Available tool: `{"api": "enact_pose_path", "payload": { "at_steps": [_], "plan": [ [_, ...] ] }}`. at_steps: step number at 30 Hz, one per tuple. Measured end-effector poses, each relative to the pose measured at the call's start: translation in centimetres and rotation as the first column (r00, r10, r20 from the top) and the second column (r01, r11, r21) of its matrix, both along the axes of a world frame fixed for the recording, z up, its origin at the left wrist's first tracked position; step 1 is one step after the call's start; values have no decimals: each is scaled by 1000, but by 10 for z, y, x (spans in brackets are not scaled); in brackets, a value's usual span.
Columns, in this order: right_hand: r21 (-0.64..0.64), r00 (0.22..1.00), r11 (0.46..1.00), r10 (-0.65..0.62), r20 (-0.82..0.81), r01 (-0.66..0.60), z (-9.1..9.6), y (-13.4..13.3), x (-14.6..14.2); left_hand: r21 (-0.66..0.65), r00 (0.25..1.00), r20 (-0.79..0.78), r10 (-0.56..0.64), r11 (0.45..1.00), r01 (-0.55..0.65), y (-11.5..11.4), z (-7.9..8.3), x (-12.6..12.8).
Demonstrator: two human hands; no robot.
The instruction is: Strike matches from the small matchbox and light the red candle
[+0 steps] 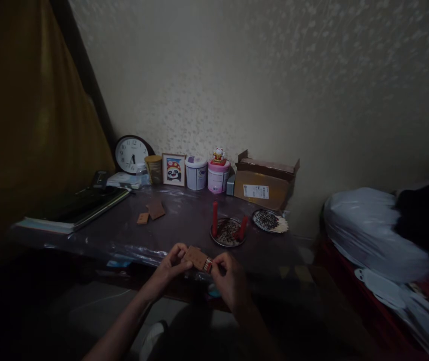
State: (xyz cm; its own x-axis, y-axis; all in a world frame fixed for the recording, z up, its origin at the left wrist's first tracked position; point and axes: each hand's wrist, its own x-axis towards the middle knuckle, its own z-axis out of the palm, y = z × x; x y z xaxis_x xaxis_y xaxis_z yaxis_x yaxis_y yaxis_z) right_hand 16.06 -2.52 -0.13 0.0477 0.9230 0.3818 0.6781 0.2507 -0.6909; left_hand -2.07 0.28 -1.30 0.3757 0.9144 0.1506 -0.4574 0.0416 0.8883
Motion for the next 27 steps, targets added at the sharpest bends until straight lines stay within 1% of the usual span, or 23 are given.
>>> {"api": "enact_pose_path", "payload": {
  "at_steps": [3, 5, 8, 12, 16, 19, 21, 27],
  "plan": [
    [-10, 1000, 1000, -5, -14, 5, 0, 0, 2, -30, 999, 32, -10, 999, 11, 0, 0, -1],
    [-8, 1000, 1000, -2, -23, 1, 1, 0, 5, -43, 999, 37, 6, 999, -4, 1, 0, -2],
    [40, 999, 999, 29, -28, -28, 5, 0, 11, -53, 998, 40, 50, 997, -48, 2, 1, -3],
    [85, 993, 994, 82, -84, -75, 7, 2, 21, -69, 992, 125, 35, 997, -26, 3, 3, -4],
    [32, 968, 991, 135, -210, -131, 6, 5, 26, -96, 984, 178, 27, 995, -10, 4, 2, -4],
    [-34, 948, 993, 100, -302, -116, 5, 6, 22, -105, 981, 192, 13, 994, 8, 3, 0, -3],
    [-57, 946, 994, 72, -315, -94, 6, 5, 18, -123, 982, 190, 9, 992, 15, 3, 0, -3],
    [-60, 952, 993, 79, -297, -101, 12, -2, 7, -165, 977, 214, -1, 986, 37, 1, 0, -1]
  ]
}}
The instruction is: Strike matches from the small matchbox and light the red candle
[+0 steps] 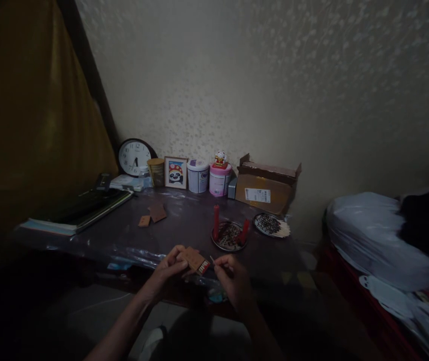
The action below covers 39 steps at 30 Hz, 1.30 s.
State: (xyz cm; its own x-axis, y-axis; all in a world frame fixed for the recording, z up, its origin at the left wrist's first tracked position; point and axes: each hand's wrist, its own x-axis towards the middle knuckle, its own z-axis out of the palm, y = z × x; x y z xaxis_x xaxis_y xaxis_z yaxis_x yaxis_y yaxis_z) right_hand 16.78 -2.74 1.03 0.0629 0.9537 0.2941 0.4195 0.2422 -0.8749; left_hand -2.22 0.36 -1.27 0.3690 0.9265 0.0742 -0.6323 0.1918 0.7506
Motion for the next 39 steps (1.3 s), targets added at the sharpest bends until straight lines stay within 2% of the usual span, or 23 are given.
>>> {"api": "enact_pose_path", "payload": {
  "at_steps": [7, 17, 26, 30, 39],
  "plan": [
    [90, 999, 996, 30, -12, -29, 0, -3, -11, 2, 999, 27, -24, 1000, 24, -1, 1, 1],
    [158, 994, 981, 109, 31, -113, -8, -3, -10, -10, 995, 81, -56, 998, 57, -1, 1, 2],
    [370, 997, 928, 15, 80, -43, -11, -4, -18, -58, 987, 135, -86, 994, 94, -5, 4, 6],
    [422, 995, 906, -16, 94, -26, -11, -4, -22, -44, 985, 124, -122, 991, 128, -7, 2, 8],
    [382, 994, 924, -19, 109, -24, -16, -3, -23, -51, 996, 73, -54, 997, 58, -4, 0, 13]
  ]
}}
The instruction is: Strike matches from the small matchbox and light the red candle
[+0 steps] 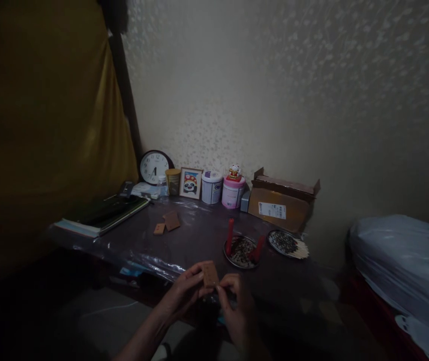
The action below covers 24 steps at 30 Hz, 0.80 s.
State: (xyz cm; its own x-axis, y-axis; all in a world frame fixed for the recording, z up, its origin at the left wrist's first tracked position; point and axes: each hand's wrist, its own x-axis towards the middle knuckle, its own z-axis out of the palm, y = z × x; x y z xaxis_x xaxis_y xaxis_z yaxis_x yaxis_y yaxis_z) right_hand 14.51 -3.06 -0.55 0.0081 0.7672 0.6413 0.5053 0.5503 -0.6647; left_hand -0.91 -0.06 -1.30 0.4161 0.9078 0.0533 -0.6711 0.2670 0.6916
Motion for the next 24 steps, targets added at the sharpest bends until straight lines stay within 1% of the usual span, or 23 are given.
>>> {"api": "enact_pose_path", "payload": {
  "at_steps": [5, 8, 11, 14, 17, 21, 24],
  "plan": [
    [-17, 1000, 1000, -18, 21, 19, 1, 1, 1, 32, 999, 4, 46, 998, -47, -2, 4, 0],
    [-4, 999, 999, -33, 27, 33, 1, 1, 1, 60, 999, 9, 51, 997, -52, -3, 6, 1],
    [6, 998, 998, -57, 30, 57, 1, 1, -1, 64, 997, -31, 67, 996, -65, -2, 4, 2],
    [6, 996, 997, -78, 39, 78, 2, 2, -2, 40, 991, -88, 98, 995, -95, -2, 4, 2],
    [-1, 995, 996, -85, 48, 85, 2, 2, -1, 24, 988, -127, 88, 996, -86, -3, 6, 2],
    [-28, 996, 997, -70, 57, 72, 2, 1, 0, 63, 987, -135, 83, 995, -75, -5, 7, 0],
    [-17, 997, 998, -60, 48, 61, 5, 1, 0, 110, 980, -173, 97, 991, -79, -4, 6, -2]
  ]
}}
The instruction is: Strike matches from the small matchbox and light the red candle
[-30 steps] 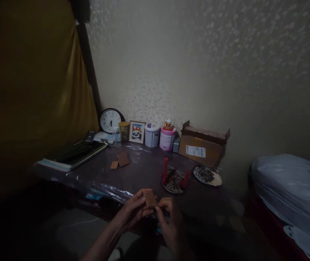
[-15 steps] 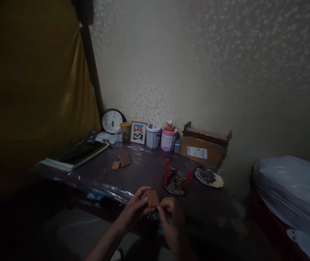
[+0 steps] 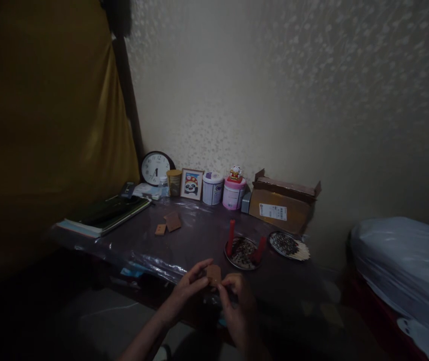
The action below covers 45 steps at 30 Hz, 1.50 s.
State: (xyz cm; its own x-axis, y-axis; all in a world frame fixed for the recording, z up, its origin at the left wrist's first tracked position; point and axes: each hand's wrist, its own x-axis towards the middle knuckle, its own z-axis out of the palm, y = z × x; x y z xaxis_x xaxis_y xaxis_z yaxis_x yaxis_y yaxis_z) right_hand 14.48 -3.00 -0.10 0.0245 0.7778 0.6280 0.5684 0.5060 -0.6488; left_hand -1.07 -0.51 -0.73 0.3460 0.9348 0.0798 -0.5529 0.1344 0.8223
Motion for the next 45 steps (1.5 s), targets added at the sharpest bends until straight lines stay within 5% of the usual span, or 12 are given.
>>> {"api": "enact_pose_path", "payload": {
  "at_steps": [12, 19, 24, 45],
  "plan": [
    [-75, 988, 994, 73, -135, -84, 2, 1, -3, 22, 997, -71, 31, 999, -30, 3, -1, 1],
    [-199, 955, 980, -65, -288, 6, 4, 10, 4, -31, 998, 53, 44, 999, -43, 2, -2, 1],
    [-273, 889, 953, -10, -459, -130, 7, 13, 8, -81, 983, 185, -11, 996, 26, 2, 1, 1],
    [-291, 893, 947, -10, -450, -136, 16, 11, 6, -66, 987, 149, -53, 996, 64, 2, 0, -1]
  ]
}}
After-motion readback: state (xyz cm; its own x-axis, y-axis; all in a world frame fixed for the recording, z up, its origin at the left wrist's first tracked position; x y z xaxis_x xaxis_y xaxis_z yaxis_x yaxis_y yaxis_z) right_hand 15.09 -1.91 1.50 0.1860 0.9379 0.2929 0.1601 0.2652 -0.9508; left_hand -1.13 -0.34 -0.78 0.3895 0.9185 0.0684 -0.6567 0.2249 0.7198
